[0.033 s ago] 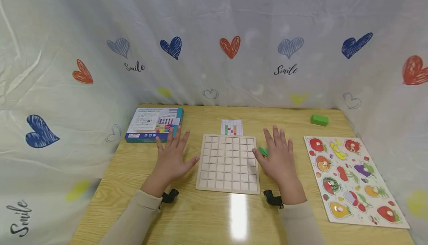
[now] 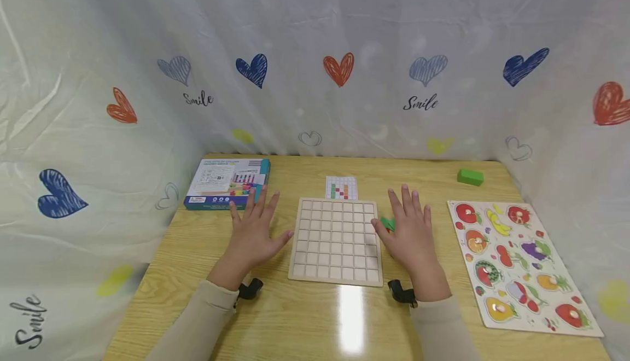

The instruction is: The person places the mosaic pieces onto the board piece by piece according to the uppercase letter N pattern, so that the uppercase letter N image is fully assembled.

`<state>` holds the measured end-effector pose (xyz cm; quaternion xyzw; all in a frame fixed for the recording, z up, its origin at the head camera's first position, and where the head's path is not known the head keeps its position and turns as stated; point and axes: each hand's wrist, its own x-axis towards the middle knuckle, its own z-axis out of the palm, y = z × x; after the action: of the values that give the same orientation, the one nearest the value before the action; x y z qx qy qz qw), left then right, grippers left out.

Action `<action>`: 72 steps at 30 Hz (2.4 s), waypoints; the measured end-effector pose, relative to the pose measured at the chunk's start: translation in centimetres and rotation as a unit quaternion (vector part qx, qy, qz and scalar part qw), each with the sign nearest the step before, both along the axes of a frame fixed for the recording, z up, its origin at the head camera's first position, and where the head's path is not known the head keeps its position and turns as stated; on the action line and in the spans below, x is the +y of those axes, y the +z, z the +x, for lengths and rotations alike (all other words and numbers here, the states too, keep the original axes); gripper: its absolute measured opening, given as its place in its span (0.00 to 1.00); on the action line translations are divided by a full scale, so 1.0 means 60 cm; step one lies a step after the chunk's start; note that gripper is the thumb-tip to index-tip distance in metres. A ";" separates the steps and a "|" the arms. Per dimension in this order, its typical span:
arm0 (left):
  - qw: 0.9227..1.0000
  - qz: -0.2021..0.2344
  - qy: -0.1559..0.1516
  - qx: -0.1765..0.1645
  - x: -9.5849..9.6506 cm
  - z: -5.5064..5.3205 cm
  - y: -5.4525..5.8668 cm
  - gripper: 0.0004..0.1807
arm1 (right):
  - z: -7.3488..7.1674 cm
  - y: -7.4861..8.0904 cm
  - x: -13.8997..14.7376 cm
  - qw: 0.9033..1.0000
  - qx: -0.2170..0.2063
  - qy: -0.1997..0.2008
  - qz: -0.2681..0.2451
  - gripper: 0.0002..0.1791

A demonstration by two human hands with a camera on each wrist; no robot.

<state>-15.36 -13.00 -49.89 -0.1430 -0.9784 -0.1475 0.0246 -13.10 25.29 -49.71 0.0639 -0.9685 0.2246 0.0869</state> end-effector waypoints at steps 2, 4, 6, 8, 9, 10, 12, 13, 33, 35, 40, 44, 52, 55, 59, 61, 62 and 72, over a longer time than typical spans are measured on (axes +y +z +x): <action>1.000 -0.001 0.001 -0.003 0.002 0.000 -0.001 0.57 | 0.001 -0.001 0.002 1.000 0.000 -0.001 -0.001 0.49; 1.000 0.001 0.001 -0.004 0.003 0.001 -0.002 0.56 | 0.001 -0.001 0.003 1.000 0.002 -0.001 -0.001 0.49; 1.000 0.001 0.003 -0.008 0.003 0.002 -0.004 0.56 | 0.002 -0.002 0.004 1.000 0.002 -0.001 -0.002 0.49; 1.000 -0.001 0.005 -0.011 0.003 0.004 -0.007 0.56 | 0.006 -0.003 0.005 1.000 0.000 -0.001 -0.004 0.48; 1.000 -0.003 0.005 -0.012 0.003 0.005 -0.008 0.56 | 0.008 -0.002 0.006 1.000 -0.002 -0.001 -0.006 0.48; 1.000 -0.004 0.004 -0.011 0.002 0.006 -0.009 0.57 | 0.010 -0.002 0.007 1.000 -0.004 -0.001 -0.008 0.48; 1.000 -0.007 0.004 -0.015 0.002 0.008 -0.012 0.57 | 0.014 -0.002 0.010 1.000 -0.008 -0.003 -0.011 0.48; 1.000 -0.008 0.002 -0.015 0.002 0.009 -0.013 0.57 | 0.016 -0.001 0.012 1.000 -0.008 -0.005 -0.012 0.48; 0.970 0.128 -0.141 -0.149 0.013 0.030 -0.050 0.31 | -0.008 -0.003 0.073 0.997 -0.031 -0.036 -0.054 0.30; 0.966 0.127 -0.150 -0.168 0.018 0.036 -0.064 0.31 | -0.019 -0.011 0.085 0.995 -0.072 -0.033 -0.053 0.25; 0.967 0.117 -0.152 -0.166 0.025 0.045 -0.082 0.32 | -0.040 -0.041 0.106 0.986 -0.154 -0.016 -0.058 0.20; 0.968 0.130 -0.146 -0.160 0.026 0.048 -0.085 0.32 | -0.046 -0.056 0.111 0.987 -0.145 -0.007 -0.073 0.19; 0.965 0.160 -0.139 -0.154 0.024 0.050 -0.097 0.32 | -0.047 -0.063 0.109 0.986 -0.140 -0.013 -0.085 0.15; 0.964 0.169 -0.138 -0.150 0.024 0.050 -0.102 0.31 | -0.047 -0.063 0.109 0.983 -0.154 -0.017 -0.094 0.15; 0.964 0.176 -0.139 -0.141 0.024 0.050 -0.108 0.32 | -0.047 -0.063 0.111 0.980 -0.163 -0.028 -0.112 0.14; 0.965 0.176 -0.137 -0.137 0.025 0.050 -0.111 0.32 | -0.045 -0.064 0.112 0.978 -0.166 -0.038 -0.121 0.13; 0.965 0.177 -0.136 -0.134 0.025 0.050 -0.112 0.32 | -0.044 -0.065 0.114 0.977 -0.167 -0.043 -0.127 0.13; 0.965 0.188 -0.140 -0.121 0.023 0.051 -0.114 0.33 | -0.046 -0.030 0.061 0.970 -0.110 -0.059 -0.207 0.14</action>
<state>-12.31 -11.59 -56.73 -0.2524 -0.8989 -0.3469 -0.0888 -15.87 28.93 -51.53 -0.0375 -0.9067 0.4201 0.0043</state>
